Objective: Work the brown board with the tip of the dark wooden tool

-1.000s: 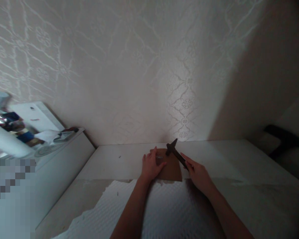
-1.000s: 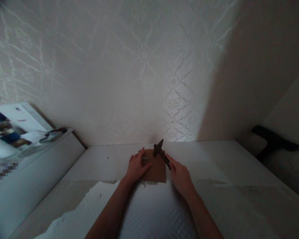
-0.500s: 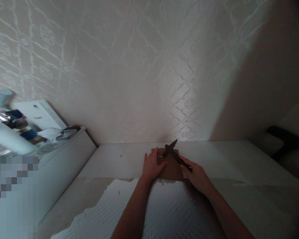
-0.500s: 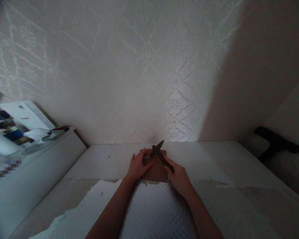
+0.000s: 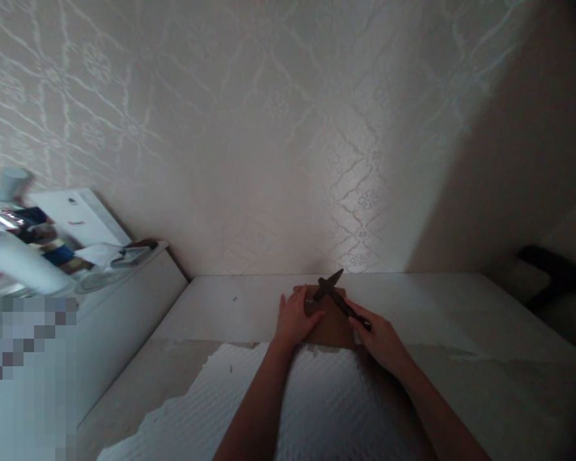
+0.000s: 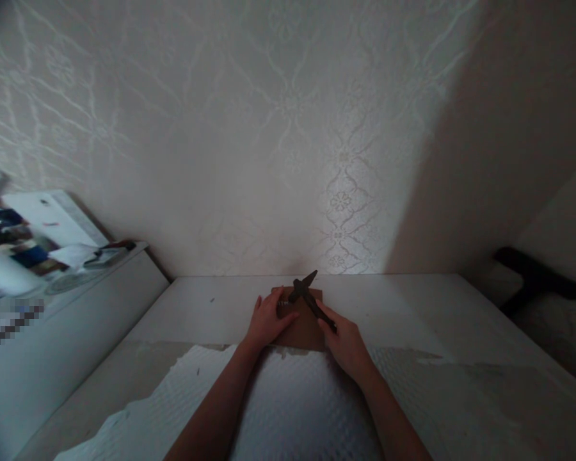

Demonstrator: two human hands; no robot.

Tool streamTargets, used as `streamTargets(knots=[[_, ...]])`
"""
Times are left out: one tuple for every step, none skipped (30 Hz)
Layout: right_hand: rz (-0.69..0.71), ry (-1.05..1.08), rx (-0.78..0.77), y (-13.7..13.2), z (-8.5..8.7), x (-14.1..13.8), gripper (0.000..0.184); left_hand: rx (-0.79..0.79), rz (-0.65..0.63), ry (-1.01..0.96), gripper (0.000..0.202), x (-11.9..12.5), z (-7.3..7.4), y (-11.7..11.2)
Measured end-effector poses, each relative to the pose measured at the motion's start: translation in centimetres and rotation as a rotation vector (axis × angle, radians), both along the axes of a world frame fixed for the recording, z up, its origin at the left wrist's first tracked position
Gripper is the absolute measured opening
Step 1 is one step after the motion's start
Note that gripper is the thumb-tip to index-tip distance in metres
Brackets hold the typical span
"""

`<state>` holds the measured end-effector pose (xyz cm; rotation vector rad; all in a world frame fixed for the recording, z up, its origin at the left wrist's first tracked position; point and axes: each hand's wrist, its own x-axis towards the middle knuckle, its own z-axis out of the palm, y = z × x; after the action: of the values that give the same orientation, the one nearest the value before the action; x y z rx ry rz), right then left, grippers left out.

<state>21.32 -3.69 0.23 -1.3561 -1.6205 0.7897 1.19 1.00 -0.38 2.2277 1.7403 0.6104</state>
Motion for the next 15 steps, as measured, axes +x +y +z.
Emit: streamTargets(knots=[[0.0,0.003,0.001,0.04,-0.07,0.05,0.045,0.002,0.001,-0.002,0.073,-0.01,-0.06,0.03],[-0.002,0.004,0.005,0.08,-0.15,0.09,0.045,0.004,0.001,-0.003,0.073,-0.03,-0.13,0.05],[-0.004,0.004,0.011,0.12,-0.23,0.13,0.045,0.006,0.001,-0.004,0.073,-0.04,-0.2,0.08],[-0.008,0.002,0.016,0.15,-0.3,0.15,0.044,0.007,0.0,-0.003,0.073,-0.06,-0.26,0.1],[-0.009,0.002,0.019,0.18,-0.36,0.17,0.044,0.008,-0.001,-0.003,0.073,-0.07,-0.31,0.12],[-0.005,0.002,0.018,0.19,-0.4,0.17,0.044,0.009,-0.001,-0.003,0.073,-0.07,-0.34,0.13],[-0.001,0.002,0.015,0.19,-0.42,0.17,0.044,0.011,0.0,-0.003,0.072,-0.07,-0.35,0.13],[0.003,0.002,0.012,0.18,-0.42,0.16,0.044,0.012,0.002,-0.004,0.072,-0.07,-0.34,0.13],[0.004,0.003,0.011,0.16,-0.41,0.16,0.044,0.014,0.003,-0.004,0.072,-0.06,-0.32,0.12],[0.002,0.003,0.012,0.14,-0.38,0.15,0.044,0.014,0.004,-0.004,0.072,-0.05,-0.29,0.11],[-0.003,0.0,0.016,0.11,-0.33,0.15,0.044,0.015,0.004,-0.004,0.072,-0.04,-0.26,0.1],[-0.012,-0.005,0.019,0.08,-0.27,0.14,0.044,0.013,0.003,-0.003,0.072,-0.04,-0.24,0.1],[-0.015,-0.012,0.019,0.05,-0.2,0.12,0.044,0.011,0.002,-0.002,0.072,-0.04,-0.22,0.1],[-0.015,-0.019,0.015,0.02,-0.14,0.11,0.044,0.01,0.002,-0.003,0.072,-0.04,-0.22,0.11],[-0.013,-0.024,0.011,0.0,-0.07,0.08,0.044,0.009,0.003,-0.004,0.071,-0.04,-0.23,0.13]])
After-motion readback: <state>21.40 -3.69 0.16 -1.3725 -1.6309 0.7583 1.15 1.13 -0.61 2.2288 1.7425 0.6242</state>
